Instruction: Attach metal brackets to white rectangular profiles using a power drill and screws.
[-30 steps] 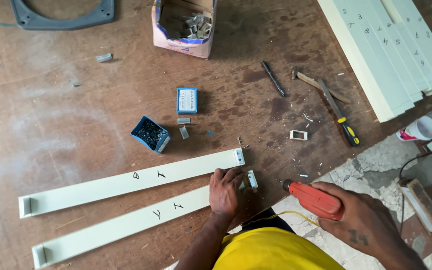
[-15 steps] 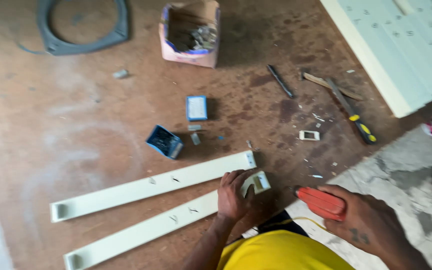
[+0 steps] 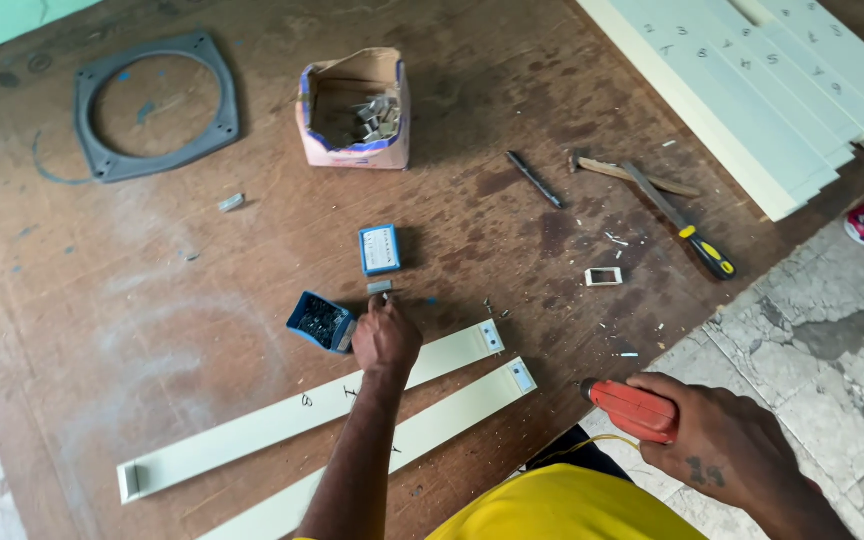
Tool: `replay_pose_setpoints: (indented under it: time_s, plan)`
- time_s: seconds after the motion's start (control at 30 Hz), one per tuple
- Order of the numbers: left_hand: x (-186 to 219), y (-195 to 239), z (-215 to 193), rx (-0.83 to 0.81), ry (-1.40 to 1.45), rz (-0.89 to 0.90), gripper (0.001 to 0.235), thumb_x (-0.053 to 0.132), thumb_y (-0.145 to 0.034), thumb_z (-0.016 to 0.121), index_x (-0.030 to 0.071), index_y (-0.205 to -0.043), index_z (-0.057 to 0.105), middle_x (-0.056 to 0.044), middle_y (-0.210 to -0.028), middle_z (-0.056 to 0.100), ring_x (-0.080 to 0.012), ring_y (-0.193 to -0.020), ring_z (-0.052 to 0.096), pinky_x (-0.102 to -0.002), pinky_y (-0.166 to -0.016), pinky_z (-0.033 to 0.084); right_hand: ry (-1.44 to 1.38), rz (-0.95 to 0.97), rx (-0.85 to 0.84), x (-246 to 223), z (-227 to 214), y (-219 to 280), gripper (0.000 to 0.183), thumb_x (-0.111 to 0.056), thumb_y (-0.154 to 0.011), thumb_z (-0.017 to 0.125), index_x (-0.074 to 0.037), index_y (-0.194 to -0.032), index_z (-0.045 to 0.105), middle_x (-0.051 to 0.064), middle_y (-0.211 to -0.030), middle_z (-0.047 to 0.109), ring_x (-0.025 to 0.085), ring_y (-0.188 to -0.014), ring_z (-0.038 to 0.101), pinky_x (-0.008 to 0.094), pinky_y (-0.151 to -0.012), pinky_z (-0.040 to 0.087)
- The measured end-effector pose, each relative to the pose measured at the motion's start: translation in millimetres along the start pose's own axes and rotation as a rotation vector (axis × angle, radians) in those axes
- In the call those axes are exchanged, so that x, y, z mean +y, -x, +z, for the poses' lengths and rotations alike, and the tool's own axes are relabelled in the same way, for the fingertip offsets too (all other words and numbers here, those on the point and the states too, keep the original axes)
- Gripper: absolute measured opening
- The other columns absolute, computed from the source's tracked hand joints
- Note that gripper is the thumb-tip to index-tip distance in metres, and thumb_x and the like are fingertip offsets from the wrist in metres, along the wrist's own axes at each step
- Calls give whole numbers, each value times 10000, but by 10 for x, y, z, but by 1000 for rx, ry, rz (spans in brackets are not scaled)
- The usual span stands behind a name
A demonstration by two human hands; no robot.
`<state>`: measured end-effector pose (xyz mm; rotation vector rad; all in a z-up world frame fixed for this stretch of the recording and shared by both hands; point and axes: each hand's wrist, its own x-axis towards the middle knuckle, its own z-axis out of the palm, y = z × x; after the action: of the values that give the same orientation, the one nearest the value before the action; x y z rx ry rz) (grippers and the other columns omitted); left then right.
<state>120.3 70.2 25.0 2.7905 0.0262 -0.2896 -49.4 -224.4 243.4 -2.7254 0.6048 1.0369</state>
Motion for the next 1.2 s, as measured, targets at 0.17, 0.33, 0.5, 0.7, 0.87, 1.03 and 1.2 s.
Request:
replay_pose_setpoints:
  time_s: [0.17,0.33,0.5,0.7,0.87,1.03,1.2]
  plan:
    - [3,17,18,-2,-22,-8,209,95,-964,570,-11,-1055,726,-209,-1215,685,-303,-811,754,-426,-660,641,-12,50,-25,-64,-61,74,782,-404,-748,816,-383,-1453,477,0,-1223,754,248,-1162,724,397,-1047,570]
    - [-85,118,72,182,37,90,205,86,-902,610,4,-1018,758,-163,-1210,707,-314,-816,749,-421,-675,621,-16,6,19,-15,-1,18,784,-406,-714,812,-380,-1430,495,7,-1196,764,255,-1130,739,396,-1030,588]
    - [100,256,-133,172,71,88,300,118,-898,630,95,-1172,750,-122,-1141,733,-295,-928,720,-427,-750,605,9,37,-26,-48,-72,21,769,-411,-752,811,-379,-1448,484,16,-1211,755,257,-1143,729,402,-1043,573]
    - [-115,373,393,316,57,338,279,247,-957,656,98,-1176,744,-109,-1144,749,-214,-956,723,-430,-951,570,-29,-28,50,141,85,-67,829,-442,-694,832,-370,-1460,524,14,-1208,767,257,-1137,730,396,-1019,580]
    - [193,503,318,255,175,485,275,264,-934,672,94,-1137,746,-98,-1125,763,-217,-965,718,-401,-940,554,11,47,-45,-119,-144,24,768,-400,-738,814,-390,-1438,499,3,-1208,759,244,-1153,732,396,-1062,567]
    - [610,34,265,-77,313,246,236,239,-974,612,151,-1144,750,-59,-1168,738,-190,-898,700,-366,-697,615,84,1,-48,-156,-167,-5,789,-418,-748,817,-378,-1454,468,10,-1210,744,253,-1157,716,407,-1052,563]
    - [331,-891,1729,585,-167,947,263,204,-918,586,-28,-999,679,-179,-851,684,-277,-735,634,-411,-619,542,106,22,-87,-207,-198,20,819,-415,-759,820,-405,-1486,443,11,-1218,756,230,-1175,730,385,-1080,566]
